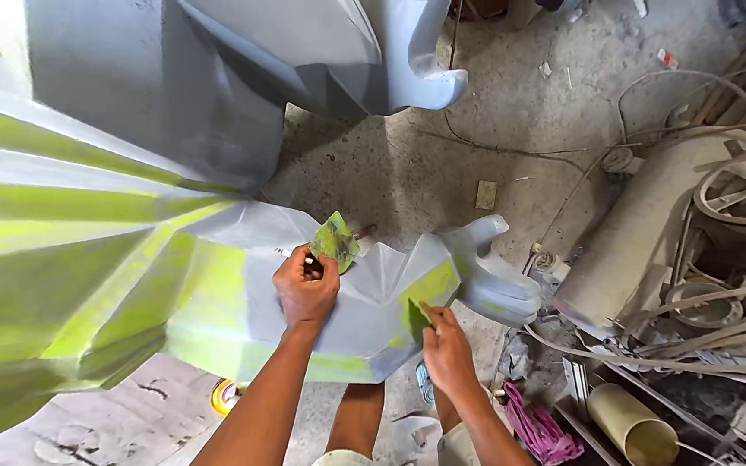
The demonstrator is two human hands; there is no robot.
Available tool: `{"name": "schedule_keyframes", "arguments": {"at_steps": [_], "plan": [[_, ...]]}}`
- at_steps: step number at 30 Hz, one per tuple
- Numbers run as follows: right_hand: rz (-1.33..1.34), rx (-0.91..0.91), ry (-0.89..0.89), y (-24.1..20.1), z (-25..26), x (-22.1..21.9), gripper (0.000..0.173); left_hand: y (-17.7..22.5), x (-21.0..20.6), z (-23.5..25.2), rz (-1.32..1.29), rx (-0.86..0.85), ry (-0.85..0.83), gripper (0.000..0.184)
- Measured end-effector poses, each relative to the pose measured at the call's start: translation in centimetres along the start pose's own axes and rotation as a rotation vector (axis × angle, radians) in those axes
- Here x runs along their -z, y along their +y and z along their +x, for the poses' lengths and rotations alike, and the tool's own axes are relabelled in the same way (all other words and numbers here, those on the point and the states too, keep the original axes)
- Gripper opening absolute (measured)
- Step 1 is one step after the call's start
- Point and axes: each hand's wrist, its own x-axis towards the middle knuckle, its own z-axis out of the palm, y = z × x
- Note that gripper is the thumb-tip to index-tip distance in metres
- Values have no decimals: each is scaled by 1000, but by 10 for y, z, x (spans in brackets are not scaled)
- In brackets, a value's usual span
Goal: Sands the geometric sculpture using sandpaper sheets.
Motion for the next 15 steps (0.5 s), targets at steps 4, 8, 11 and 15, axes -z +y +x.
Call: {"name": "schedule_keyframes", "arguments": {"at_steps": [4,8,11,15], "plan": [[25,-171,11,-14,25,-12,42,1,-2,0,1,-4,12,18],[-27,-220,-33,-58,2,-21,45,1,-2,-1,4,-12,14,18],[-134,-187,13,-80,-24,-37,51,1,-2,-4,1,-16,9,18],[-203,-71,-11,-81,-40,-43,59,-1,-1,-2,12,-26,5,20]]}}
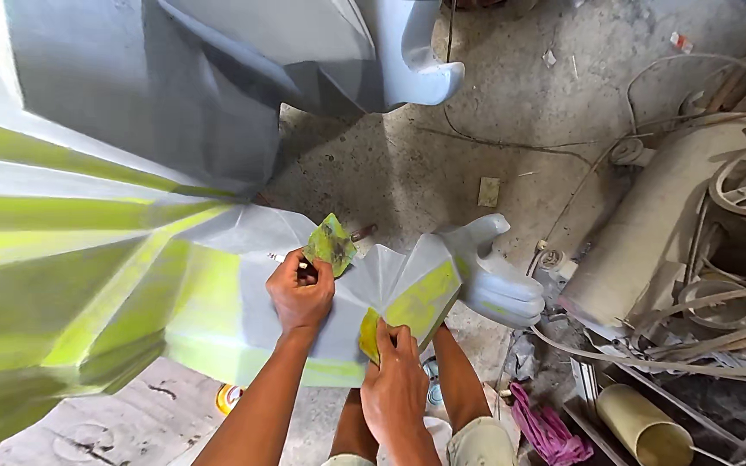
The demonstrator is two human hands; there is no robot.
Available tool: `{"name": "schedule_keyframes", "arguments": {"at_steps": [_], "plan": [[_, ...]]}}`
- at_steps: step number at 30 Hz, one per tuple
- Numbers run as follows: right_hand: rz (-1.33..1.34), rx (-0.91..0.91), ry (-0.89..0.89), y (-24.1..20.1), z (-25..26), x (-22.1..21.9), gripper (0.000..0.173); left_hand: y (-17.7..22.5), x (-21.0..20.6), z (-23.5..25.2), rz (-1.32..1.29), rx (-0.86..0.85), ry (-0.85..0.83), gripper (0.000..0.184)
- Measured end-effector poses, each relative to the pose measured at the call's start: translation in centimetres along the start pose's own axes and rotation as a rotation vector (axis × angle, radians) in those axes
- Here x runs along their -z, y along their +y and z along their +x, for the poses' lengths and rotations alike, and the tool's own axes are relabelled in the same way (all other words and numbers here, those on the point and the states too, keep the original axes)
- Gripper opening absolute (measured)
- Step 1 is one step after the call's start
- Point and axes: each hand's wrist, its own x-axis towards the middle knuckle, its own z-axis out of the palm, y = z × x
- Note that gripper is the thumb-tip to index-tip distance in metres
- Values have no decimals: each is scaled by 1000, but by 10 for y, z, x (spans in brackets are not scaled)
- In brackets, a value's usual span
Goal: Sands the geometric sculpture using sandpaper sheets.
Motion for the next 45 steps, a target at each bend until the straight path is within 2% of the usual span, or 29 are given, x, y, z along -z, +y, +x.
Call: {"name": "schedule_keyframes", "arguments": {"at_steps": [3,8,11,14,17,20,23,25,27,31,36,40,43,45], "plan": [[178,84,-49,18,4,19,52,0,0,-2,8,10,-5,20],[329,114,86,81,65,31,41,-1,0,-1,24,21,9,19],[296,44,-28,102,94,27,42,-1,-1,0,16,16,11,18],[227,-13,-133,75,63,25,45,-2,-2,0,10,10,20,16],[145,13,-56,50,7,9,55,-1,-2,0,-2,8,13,16],[131,88,32,52,-17,-8,65,0,-1,0,-4,15,8,17],[169,167,6,65,-16,-4,65,-2,-1,1,8,15,9,17],[245,185,-43,76,-9,10,55,-2,-1,0,20,22,2,18],[298,187,-15,89,9,23,49,-1,-1,0,37,23,-1,19],[194,130,-25,106,51,16,49,1,0,0,33,10,7,17],[121,89,18,80,11,-3,57,1,-1,-1,27,16,1,16],[112,132,88,66,-24,-21,62,0,-1,0,33,12,-9,16],[234,187,82,72,-36,-19,55,2,0,2,32,12,-11,18],[346,177,143,84,-20,1,49,1,-1,3,38,6,-3,19]]}}
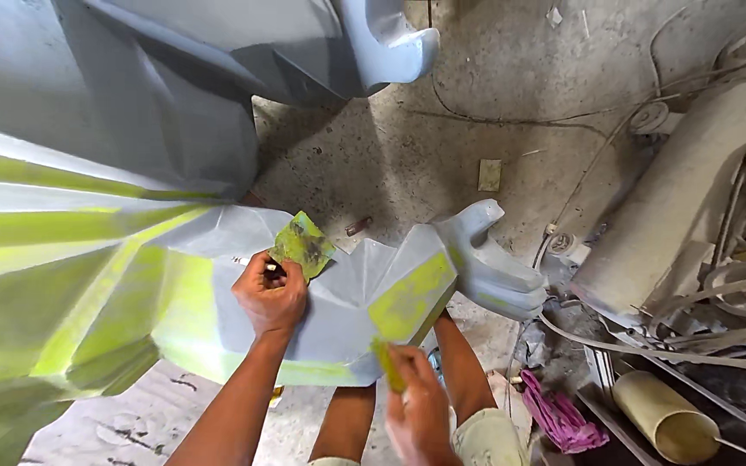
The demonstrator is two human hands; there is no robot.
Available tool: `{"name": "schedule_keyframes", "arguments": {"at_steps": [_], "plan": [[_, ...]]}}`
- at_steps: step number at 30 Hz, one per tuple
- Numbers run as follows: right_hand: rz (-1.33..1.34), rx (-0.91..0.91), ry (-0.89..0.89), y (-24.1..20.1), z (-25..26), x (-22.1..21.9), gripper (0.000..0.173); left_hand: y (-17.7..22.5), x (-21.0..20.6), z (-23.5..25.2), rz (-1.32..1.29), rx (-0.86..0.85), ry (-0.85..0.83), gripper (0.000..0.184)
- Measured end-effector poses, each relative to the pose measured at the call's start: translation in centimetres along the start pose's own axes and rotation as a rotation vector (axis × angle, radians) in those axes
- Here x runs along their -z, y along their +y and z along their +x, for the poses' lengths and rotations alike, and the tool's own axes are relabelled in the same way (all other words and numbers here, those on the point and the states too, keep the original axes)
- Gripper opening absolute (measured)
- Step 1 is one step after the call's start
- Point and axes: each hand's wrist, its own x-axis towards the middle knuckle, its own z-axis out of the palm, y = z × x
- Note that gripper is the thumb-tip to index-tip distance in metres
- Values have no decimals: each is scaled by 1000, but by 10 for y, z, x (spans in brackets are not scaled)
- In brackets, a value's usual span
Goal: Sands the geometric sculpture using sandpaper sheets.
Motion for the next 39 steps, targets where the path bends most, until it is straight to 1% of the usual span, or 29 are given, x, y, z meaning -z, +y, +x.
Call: {"name": "schedule_keyframes", "arguments": {"at_steps": [1,3,5,6,8,10,13,15,17,21,23,25,27,29,31,32,33,35,36,37,39], "plan": [[21,-18,37,9,18,13,46,-1,0,0,-2,-5,5,19],[-43,-74,37,38,60,31,42,-1,0,-2,-9,-6,2,18],[-167,-84,-45,71,94,31,48,-1,-1,-2,-10,-6,-2,19],[-248,-91,-110,80,103,26,53,-1,-1,-3,-10,-2,-1,19],[-411,-79,-184,79,105,13,60,-2,-1,-1,-6,-4,3,18],[-502,-84,-215,72,86,5,60,-2,-1,-2,-2,-7,-2,18],[-429,-53,-219,76,49,9,61,0,1,-2,-3,-7,-16,20],[-347,7,-171,85,45,21,57,1,1,-1,-4,1,-10,20],[-234,-20,-137,88,63,32,48,1,0,-2,-18,10,-5,20],[-130,-143,-95,93,116,22,47,-1,1,-3,-29,15,-11,19],[-108,-222,-84,77,118,15,46,-1,-1,-2,-31,3,-11,18],[-119,-260,-95,55,98,8,48,-2,0,-3,-32,6,-12,18],[-131,-247,-95,34,71,-1,51,-1,-1,-4,-33,11,-8,18],[-150,-192,-98,17,51,-3,53,0,-2,-3,-27,12,3,17],[-107,-148,-197,13,45,9,52,0,0,-3,-19,11,4,17],[-54,-138,-249,16,52,19,49,0,0,-3,-16,9,2,17],[1,-134,-262,23,63,30,44,1,0,-3,-12,7,1,18],[24,-115,-137,49,95,42,36,0,-1,-3,-9,1,4,19],[-12,-103,-72,63,115,45,38,0,-1,-3,-11,-3,7,19],[-71,-93,-45,75,134,46,41,-1,0,-3,-13,-3,7,19],[-203,-85,-66,93,164,42,46,-1,0,-4,-18,-5,4,19]]}}
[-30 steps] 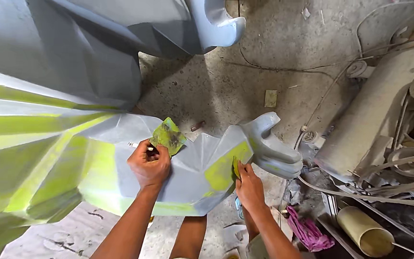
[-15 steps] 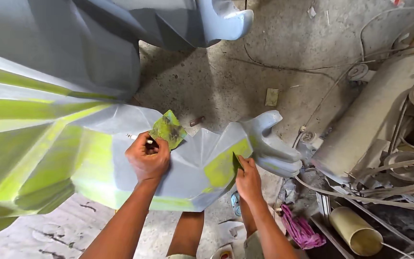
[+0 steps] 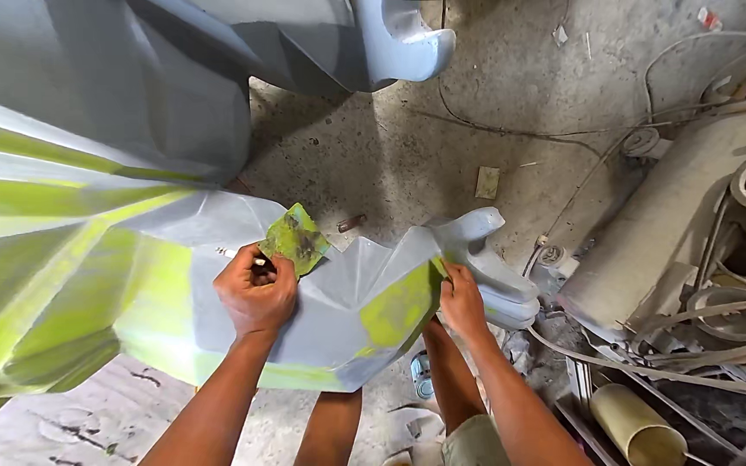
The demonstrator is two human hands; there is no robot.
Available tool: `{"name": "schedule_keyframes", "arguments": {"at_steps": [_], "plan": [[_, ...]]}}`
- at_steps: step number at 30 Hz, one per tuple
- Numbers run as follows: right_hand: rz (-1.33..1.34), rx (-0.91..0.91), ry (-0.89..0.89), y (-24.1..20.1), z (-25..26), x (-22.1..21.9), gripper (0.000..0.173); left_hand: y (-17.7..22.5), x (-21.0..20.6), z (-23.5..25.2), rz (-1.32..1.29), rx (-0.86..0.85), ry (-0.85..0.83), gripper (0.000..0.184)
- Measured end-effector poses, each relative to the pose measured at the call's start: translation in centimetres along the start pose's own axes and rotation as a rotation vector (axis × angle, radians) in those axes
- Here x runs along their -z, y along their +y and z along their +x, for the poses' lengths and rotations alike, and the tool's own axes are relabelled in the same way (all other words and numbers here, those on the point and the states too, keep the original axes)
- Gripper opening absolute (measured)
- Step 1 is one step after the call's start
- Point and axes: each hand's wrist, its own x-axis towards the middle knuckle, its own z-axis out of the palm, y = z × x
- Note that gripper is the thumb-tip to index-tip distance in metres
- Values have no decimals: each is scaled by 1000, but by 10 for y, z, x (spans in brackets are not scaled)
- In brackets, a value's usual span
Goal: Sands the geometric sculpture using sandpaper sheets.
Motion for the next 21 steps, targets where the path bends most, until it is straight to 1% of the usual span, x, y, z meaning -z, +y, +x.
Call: {"name": "schedule_keyframes", "arguments": {"at_steps": [3,7,9,11,13,15,18,21], "plan": [[-225,-4,-73,-1,18,-18,54,1,0,0,7,-2,5,19],[-349,-52,-192,-5,-7,-33,69,0,0,-1,12,10,4,20],[-347,-27,-224,5,-28,-35,68,0,0,-2,17,11,10,19],[-301,-11,-238,17,-45,-28,62,1,-1,-2,17,14,12,20],[-201,-37,-201,23,-50,-14,53,1,-1,-1,17,22,15,21],[-150,-44,-103,23,-38,-7,46,0,0,0,12,26,17,21],[-154,-53,7,16,0,-15,51,-1,0,-1,2,23,8,20],[-189,-104,-7,-1,20,-32,54,1,0,0,-5,16,7,19]]}}
